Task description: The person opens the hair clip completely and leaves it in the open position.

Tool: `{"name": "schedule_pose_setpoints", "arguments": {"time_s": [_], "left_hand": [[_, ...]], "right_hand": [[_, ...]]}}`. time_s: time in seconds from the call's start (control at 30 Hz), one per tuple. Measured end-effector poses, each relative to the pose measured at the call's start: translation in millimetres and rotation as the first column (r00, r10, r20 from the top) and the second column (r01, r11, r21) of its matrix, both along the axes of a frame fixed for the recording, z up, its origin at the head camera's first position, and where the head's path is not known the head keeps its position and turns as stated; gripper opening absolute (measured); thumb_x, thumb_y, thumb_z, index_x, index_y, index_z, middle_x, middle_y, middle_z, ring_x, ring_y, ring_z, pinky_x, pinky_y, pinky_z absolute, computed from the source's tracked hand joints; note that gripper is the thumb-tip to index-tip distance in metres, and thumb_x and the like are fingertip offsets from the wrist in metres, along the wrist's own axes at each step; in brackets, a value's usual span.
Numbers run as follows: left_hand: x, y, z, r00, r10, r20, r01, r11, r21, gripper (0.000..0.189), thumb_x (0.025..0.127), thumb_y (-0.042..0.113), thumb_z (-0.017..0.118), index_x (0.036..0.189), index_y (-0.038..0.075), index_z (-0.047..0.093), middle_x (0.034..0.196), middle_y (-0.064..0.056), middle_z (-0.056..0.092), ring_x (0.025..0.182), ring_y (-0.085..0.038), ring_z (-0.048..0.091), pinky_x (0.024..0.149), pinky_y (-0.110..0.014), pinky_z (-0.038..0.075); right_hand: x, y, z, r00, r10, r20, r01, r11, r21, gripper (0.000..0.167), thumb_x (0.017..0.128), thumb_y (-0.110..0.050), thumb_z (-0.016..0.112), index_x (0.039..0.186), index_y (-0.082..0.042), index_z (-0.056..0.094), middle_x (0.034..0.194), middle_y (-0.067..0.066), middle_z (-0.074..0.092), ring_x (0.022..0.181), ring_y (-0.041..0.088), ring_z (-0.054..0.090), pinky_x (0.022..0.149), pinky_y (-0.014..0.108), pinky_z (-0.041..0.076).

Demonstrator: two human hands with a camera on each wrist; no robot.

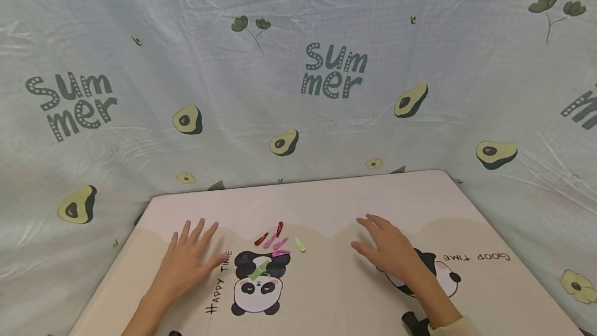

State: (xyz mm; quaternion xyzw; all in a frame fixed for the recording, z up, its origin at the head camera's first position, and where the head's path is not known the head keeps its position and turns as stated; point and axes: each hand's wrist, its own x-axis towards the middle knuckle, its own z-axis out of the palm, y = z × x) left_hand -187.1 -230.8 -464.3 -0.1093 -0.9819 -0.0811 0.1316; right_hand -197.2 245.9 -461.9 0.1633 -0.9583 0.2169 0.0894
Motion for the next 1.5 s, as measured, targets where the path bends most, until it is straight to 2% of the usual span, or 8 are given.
{"name": "schedule_pose_setpoints", "arguments": {"time_s": [0.2, 0.43, 0.67, 0.83, 1.0, 1.17, 1.3, 1.5], "left_hand": [[0.0, 14.7, -1.8, 0.999, -0.027, 0.025, 0.026, 1.000, 0.013, 0.081, 0.092, 0.063, 0.064, 0.156, 0.017, 0.047, 0.160, -0.023, 0.043, 0.152, -0.052, 0.031, 0.120, -0.072, 0.025], [0.1, 33.1, -1.7, 0.997, -0.059, 0.058, 0.057, 0.998, 0.036, 0.077, 0.095, 0.062, 0.062, 0.156, 0.017, 0.047, 0.159, -0.022, 0.046, 0.149, -0.049, 0.038, 0.119, -0.071, 0.030], [-3.7, 47.2, -3.4, 0.995, -0.087, 0.038, 0.084, 0.993, 0.082, 0.074, 0.095, 0.058, 0.065, 0.154, 0.016, 0.049, 0.158, -0.022, 0.047, 0.147, -0.048, 0.042, 0.115, -0.071, 0.035], [-5.9, 59.1, -5.1, 0.994, -0.105, 0.035, 0.103, 0.992, 0.070, 0.068, 0.094, 0.051, 0.070, 0.150, 0.015, 0.054, 0.154, -0.021, 0.051, 0.142, -0.045, 0.049, 0.110, -0.065, 0.044], [-6.7, 74.0, -5.5, 0.990, -0.127, 0.066, 0.122, 0.990, 0.076, 0.061, 0.093, 0.047, 0.073, 0.142, 0.014, 0.061, 0.150, -0.019, 0.055, 0.136, -0.040, 0.055, 0.105, -0.060, 0.051], [-8.6, 88.4, -6.8, 0.986, -0.146, 0.083, 0.137, 0.985, 0.109, 0.053, 0.090, 0.040, 0.079, 0.134, 0.014, 0.067, 0.131, -0.013, 0.064, 0.116, -0.031, 0.063, 0.093, -0.049, 0.057], [-10.4, 97.2, -6.6, 0.983, -0.150, 0.107, 0.131, 0.978, 0.163, 0.045, 0.087, 0.032, 0.083, 0.124, 0.009, 0.072, 0.114, -0.009, 0.066, 0.101, -0.024, 0.064, 0.084, -0.043, 0.058], [-13.4, 107.7, -6.4, 0.974, -0.178, 0.142, 0.132, 0.949, 0.285, 0.031, 0.086, 0.020, 0.083, 0.110, 0.003, 0.075, 0.100, -0.009, 0.068, 0.087, -0.021, 0.067, 0.076, -0.039, 0.060]], "right_hand": [[-6.5, -24, -1.8, 0.998, 0.064, -0.008, -0.064, 0.998, -0.016, 0.055, 0.096, -0.043, 0.071, 0.141, -0.014, 0.060, 0.139, 0.009, 0.062, 0.128, 0.035, 0.061, 0.098, 0.057, 0.054], [-14.5, -52, -4.5, 0.991, 0.122, 0.047, -0.120, 0.992, -0.038, 0.049, 0.096, -0.030, 0.072, 0.139, -0.012, 0.061, 0.138, 0.009, 0.063, 0.126, 0.034, 0.063, 0.103, 0.056, 0.053], [-21.3, -81, -2.9, 0.985, 0.159, 0.065, -0.156, 0.987, -0.039, 0.045, 0.096, -0.026, 0.072, 0.137, -0.010, 0.064, 0.136, 0.010, 0.064, 0.125, 0.032, 0.064, 0.105, 0.054, 0.053], [-24.8, -104, -0.5, 0.983, 0.161, 0.092, -0.157, 0.987, -0.045, 0.039, 0.094, -0.025, 0.074, 0.131, -0.011, 0.069, 0.134, 0.010, 0.065, 0.125, 0.031, 0.064, 0.106, 0.053, 0.053], [-27.9, -123, -4.9, 0.977, 0.172, 0.124, -0.169, 0.985, -0.036, 0.036, 0.092, -0.024, 0.075, 0.126, -0.012, 0.072, 0.129, 0.007, 0.067, 0.124, 0.029, 0.064, 0.107, 0.050, 0.053], [-32.1, -136, -8.3, 0.968, 0.211, 0.138, -0.210, 0.977, -0.024, 0.029, 0.090, -0.023, 0.077, 0.117, -0.011, 0.076, 0.119, 0.005, 0.069, 0.117, 0.027, 0.065, 0.105, 0.049, 0.054], [-36.1, -147, -9.9, 0.961, 0.243, 0.135, -0.246, 0.969, 0.009, 0.025, 0.089, -0.021, 0.079, 0.111, -0.009, 0.078, 0.106, 0.003, 0.070, 0.103, 0.022, 0.066, 0.096, 0.044, 0.057], [-39.9, -161, -11.2, 0.959, 0.257, 0.118, -0.264, 0.963, 0.050, 0.021, 0.086, -0.020, 0.082, 0.103, -0.007, 0.080, 0.092, 0.001, 0.070, 0.087, 0.017, 0.062, 0.081, 0.036, 0.056]]}}
